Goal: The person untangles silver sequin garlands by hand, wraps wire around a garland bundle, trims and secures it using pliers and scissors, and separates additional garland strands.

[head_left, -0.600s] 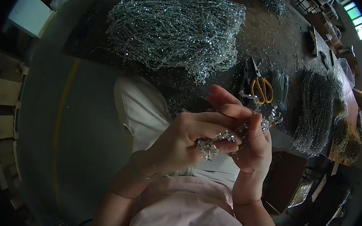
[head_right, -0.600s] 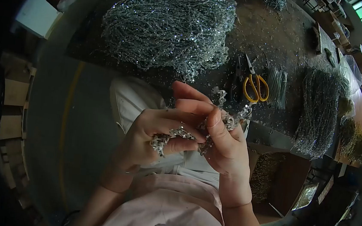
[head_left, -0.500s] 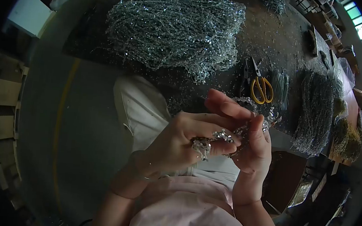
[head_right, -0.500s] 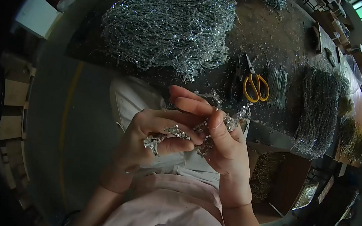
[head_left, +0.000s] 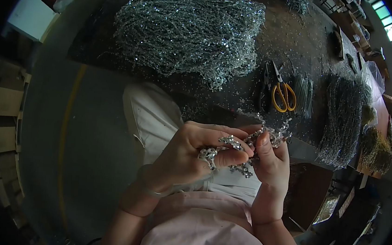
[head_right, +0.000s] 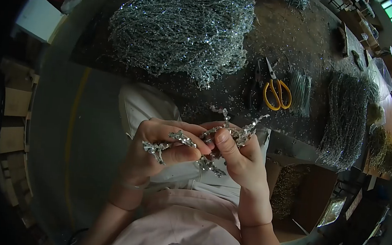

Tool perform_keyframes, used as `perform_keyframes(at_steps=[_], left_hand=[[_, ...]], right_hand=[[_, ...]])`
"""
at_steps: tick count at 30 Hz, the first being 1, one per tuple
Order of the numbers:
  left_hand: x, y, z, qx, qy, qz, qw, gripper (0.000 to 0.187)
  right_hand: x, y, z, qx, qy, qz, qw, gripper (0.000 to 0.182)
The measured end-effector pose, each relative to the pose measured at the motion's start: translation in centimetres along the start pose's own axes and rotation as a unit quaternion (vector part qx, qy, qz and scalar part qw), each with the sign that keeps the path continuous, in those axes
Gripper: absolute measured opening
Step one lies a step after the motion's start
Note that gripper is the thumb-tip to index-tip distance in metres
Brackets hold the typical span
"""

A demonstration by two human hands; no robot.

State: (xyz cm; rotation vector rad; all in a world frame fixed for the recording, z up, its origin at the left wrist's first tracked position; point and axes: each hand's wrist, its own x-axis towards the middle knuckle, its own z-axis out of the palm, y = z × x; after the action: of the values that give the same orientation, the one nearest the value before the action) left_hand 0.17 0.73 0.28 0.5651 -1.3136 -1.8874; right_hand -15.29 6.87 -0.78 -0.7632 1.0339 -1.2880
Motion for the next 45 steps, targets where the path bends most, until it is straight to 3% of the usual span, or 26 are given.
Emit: perform_keyframes(at_steps=[5, 11, 15, 18, 23, 27, 33, 42, 45], left_hand=[[-0.2, 0.7, -0.4, -0.014, 0.006, -0.073, 0.997, 0.019], [-0.3, 0.4, -1.0, 0.0, -0.05, -0.035, 0.998, 0.012], [-0.4, 0.5, -0.5, -0.015, -0.005, -0.071, 0.997, 0.02], [-0.5, 0.1, -0.8, -0.024, -0.066, -0.081, 0.994, 0.014], [-0.3, -0.4, -0.7, -0.087, -0.077, -0.1, 0.988, 0.014], [-0.5, 0.1, -0.9, -0.068, -0.074, -0.091, 0.991, 0.016], [-0.2, -0.4, -1.0, -0.034, -0.086, -0.048, 0.994, 0.014], [-0.4, -0.4, -0.7, -0.025, -0.092, -0.077, 0.992, 0.014], [-0.4, 0.1, -0.5, -0.017, -0.086, -0.124, 0.988, 0.013]], right_hand=[[-0.1, 0.5, -0.8, -0.037, -0.022, -0.056, 0.998, 0.031], [0.0, 0.2, -2.3, -0.025, -0.063, -0.056, 0.996, 0.032], [0.2, -0.3, -3.2, -0.05, -0.1, -0.065, 0.992, 0.036], [0.3, -0.4, -3.2, -0.051, -0.101, -0.064, 0.991, 0.039], [0.3, 0.5, -2.1, 0.114, -0.059, -0.063, 0.99, 0.041], [-0.2, 0.6, -3.2, 0.07, -0.046, -0.018, 0.996, 0.04], [0.2, 0.4, -3.0, 0.225, -0.103, -0.039, 0.968, 0.043], [-0.7, -2.3, -3.0, 0.157, 0.028, 0.0, 0.987, 0.038], [-0.8, -2.6, -2.7, 0.098, 0.085, 0.004, 0.992, 0.034]])
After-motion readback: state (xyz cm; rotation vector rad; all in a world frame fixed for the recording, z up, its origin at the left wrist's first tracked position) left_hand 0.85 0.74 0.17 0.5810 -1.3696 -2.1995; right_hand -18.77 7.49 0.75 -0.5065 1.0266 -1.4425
